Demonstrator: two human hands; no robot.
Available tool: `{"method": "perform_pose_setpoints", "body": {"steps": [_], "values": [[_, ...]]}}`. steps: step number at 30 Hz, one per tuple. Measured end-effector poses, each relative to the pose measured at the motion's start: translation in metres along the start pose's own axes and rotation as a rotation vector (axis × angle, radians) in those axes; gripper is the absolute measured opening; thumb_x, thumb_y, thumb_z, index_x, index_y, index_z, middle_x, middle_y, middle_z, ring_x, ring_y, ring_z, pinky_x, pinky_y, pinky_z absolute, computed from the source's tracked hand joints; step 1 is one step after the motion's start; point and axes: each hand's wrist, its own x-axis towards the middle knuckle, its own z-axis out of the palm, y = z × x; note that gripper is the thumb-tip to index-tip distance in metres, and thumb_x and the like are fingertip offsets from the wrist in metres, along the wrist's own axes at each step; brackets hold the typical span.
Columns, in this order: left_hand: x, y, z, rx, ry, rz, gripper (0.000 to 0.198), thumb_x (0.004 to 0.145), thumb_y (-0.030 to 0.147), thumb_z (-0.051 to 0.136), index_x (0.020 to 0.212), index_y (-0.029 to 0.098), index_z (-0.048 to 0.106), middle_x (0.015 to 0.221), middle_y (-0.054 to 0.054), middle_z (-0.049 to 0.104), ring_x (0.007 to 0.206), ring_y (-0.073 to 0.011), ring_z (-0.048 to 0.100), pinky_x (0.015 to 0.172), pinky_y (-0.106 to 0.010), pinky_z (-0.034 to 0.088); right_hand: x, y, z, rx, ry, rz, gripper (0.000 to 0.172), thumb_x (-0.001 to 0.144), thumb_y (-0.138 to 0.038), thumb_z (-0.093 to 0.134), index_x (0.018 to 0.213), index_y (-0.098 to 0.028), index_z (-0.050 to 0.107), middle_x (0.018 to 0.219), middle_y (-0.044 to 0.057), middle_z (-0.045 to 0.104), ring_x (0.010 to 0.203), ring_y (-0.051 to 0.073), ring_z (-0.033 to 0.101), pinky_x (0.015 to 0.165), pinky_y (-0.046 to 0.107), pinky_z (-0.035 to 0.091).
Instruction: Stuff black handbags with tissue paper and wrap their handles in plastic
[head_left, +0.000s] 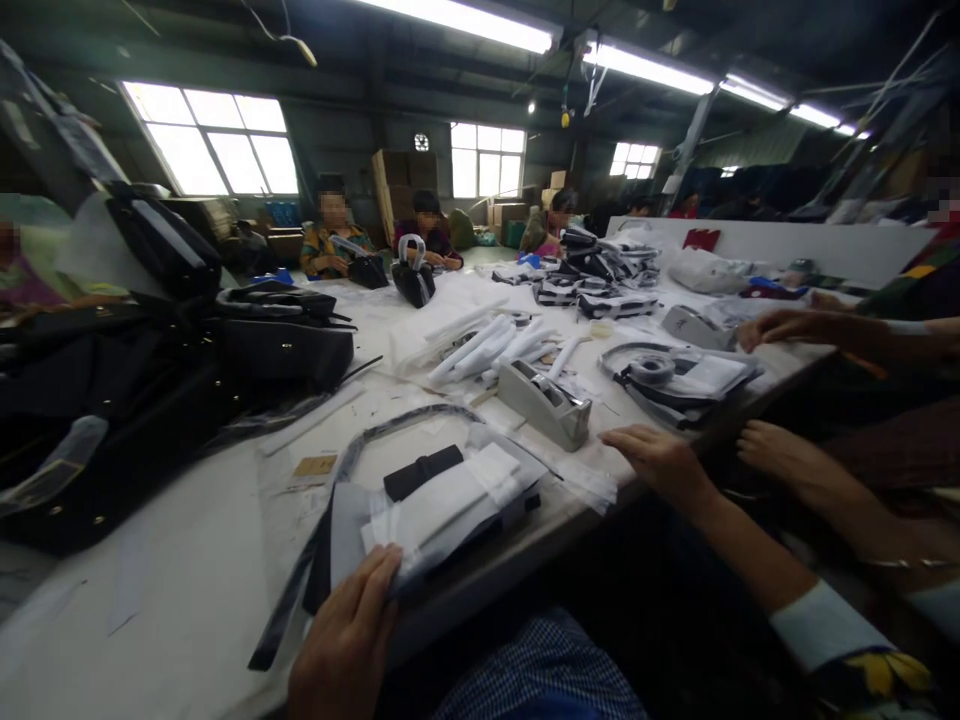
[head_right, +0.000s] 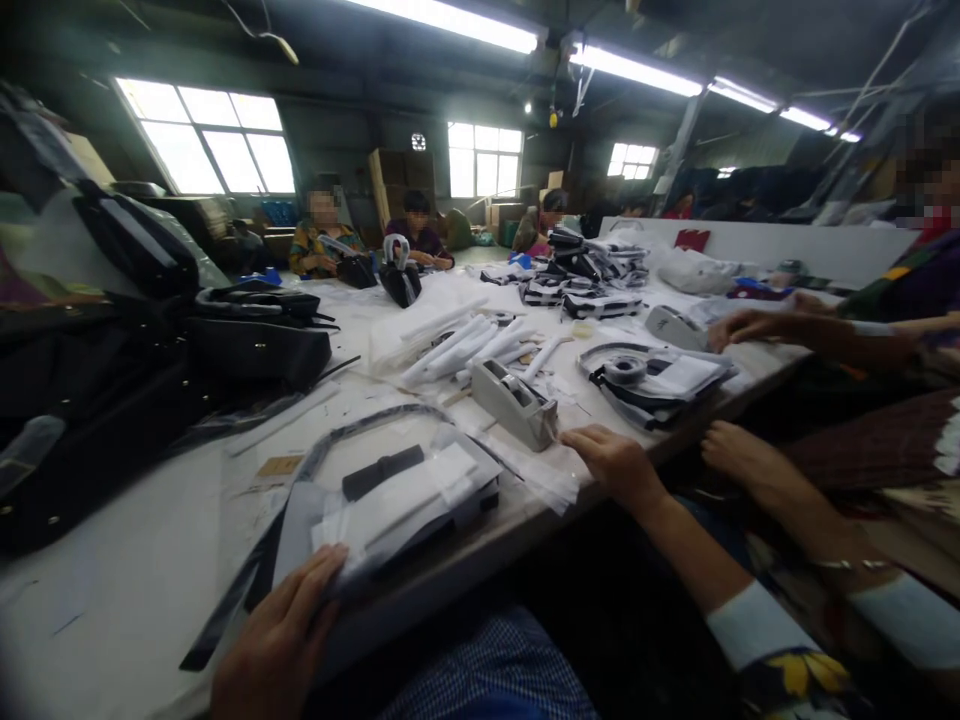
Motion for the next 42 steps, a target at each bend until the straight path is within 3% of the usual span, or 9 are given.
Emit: {"method": "perform_pose_setpoints", "body": {"steps": [4,8,14,18,22,27,32,38,42], "values": [[0.006,0.008,-0.009,-0.013,-0.005,-0.045,0.034,0.098,0.013,0.038,0.124,0.019,0.060,0.121,-0.005,0.070,0.104,-0.0191,0.069,0.088,-0.029,0.053,0.023,-0.050,-0.019,-0.124,-0.082,-0.454,0.032,0.095,-0.010,0.047,0.112,-0.024,0.071,0.104,0.006,0.076,0.095,0.019,0.070,0.084,0.029,0.055],[0.012,0.013,-0.015,-0.066,0.006,-0.097,0.033,0.095,0.009,0.042,0.120,0.019,0.063,0.117,-0.006,0.072,0.102,-0.0201,0.070,0.086,-0.029,0.056,0.051,-0.117,-0.019,0.192,-0.326,-0.595,0.028,0.092,-0.012,0.056,0.114,-0.023,0.069,0.098,0.008,0.075,0.087,0.018,0.069,0.080,0.028,0.053],[0.011,0.018,-0.012,-0.184,0.015,-0.201,0.034,0.095,0.005,0.045,0.119,0.020,0.064,0.117,-0.006,0.072,0.106,-0.0202,0.068,0.092,-0.033,0.057,0.091,-0.187,0.025,1.051,-0.918,-0.344,0.015,0.093,-0.025,0.062,0.092,-0.016,0.074,0.082,0.008,0.071,0.078,0.016,0.066,0.074,0.027,0.050],[0.008,0.021,-0.007,-0.235,0.031,-0.238,0.031,0.097,0.010,0.046,0.121,0.019,0.064,0.118,-0.006,0.071,0.112,-0.0209,0.066,0.096,-0.033,0.055,0.102,-0.210,0.068,1.690,-0.918,-0.043,0.023,0.093,-0.036,0.062,0.080,-0.017,0.069,0.061,0.001,0.057,0.056,0.011,0.053,0.054,0.022,0.041],[0.009,0.021,-0.006,-0.252,0.079,-0.237,0.030,0.100,0.013,0.041,0.118,0.018,0.065,0.115,-0.005,0.072,0.110,-0.0202,0.067,0.095,-0.033,0.055,0.102,-0.241,0.084,1.982,-0.960,0.154,0.027,0.092,-0.036,0.060,0.070,-0.019,0.058,0.052,-0.004,0.040,0.049,0.010,0.039,0.049,0.019,0.038],[0.011,0.020,-0.008,-0.260,0.109,-0.228,0.030,0.101,0.016,0.041,0.117,0.018,0.066,0.114,-0.005,0.073,0.109,-0.0185,0.067,0.093,-0.031,0.056,0.093,-0.278,0.082,2.268,-1.052,-0.101,0.040,0.092,-0.041,0.055,0.058,-0.021,0.051,0.042,-0.003,0.043,0.041,0.010,0.042,0.048,0.017,0.041],[0.011,0.020,-0.009,-0.275,0.102,-0.241,0.030,0.100,0.014,0.042,0.117,0.018,0.066,0.114,-0.006,0.073,0.110,-0.0185,0.067,0.096,-0.031,0.055,0.104,-0.274,0.072,1.680,-1.410,-0.165,0.040,0.076,-0.052,0.074,0.059,-0.017,0.062,0.054,0.003,0.059,0.053,0.012,0.056,0.055,0.022,0.045],[0.010,0.023,-0.009,-0.287,0.082,-0.257,0.026,0.097,0.011,0.048,0.117,0.016,0.065,0.115,-0.008,0.072,0.109,-0.0207,0.067,0.094,-0.035,0.057,0.144,-0.245,0.082,0.760,-1.350,-0.473,0.029,0.086,-0.042,0.069,0.085,-0.014,0.073,0.070,0.002,0.066,0.062,0.010,0.055,0.063,0.021,0.043],[0.011,0.024,-0.009,-0.283,0.086,-0.255,0.027,0.097,0.011,0.049,0.119,0.015,0.064,0.116,-0.009,0.071,0.111,-0.0214,0.066,0.095,-0.036,0.057,0.169,-0.243,0.101,0.385,-1.254,-0.710,0.024,0.088,-0.039,0.064,0.087,-0.017,0.074,0.069,0.001,0.067,0.060,0.010,0.057,0.060,0.021,0.039]]}}
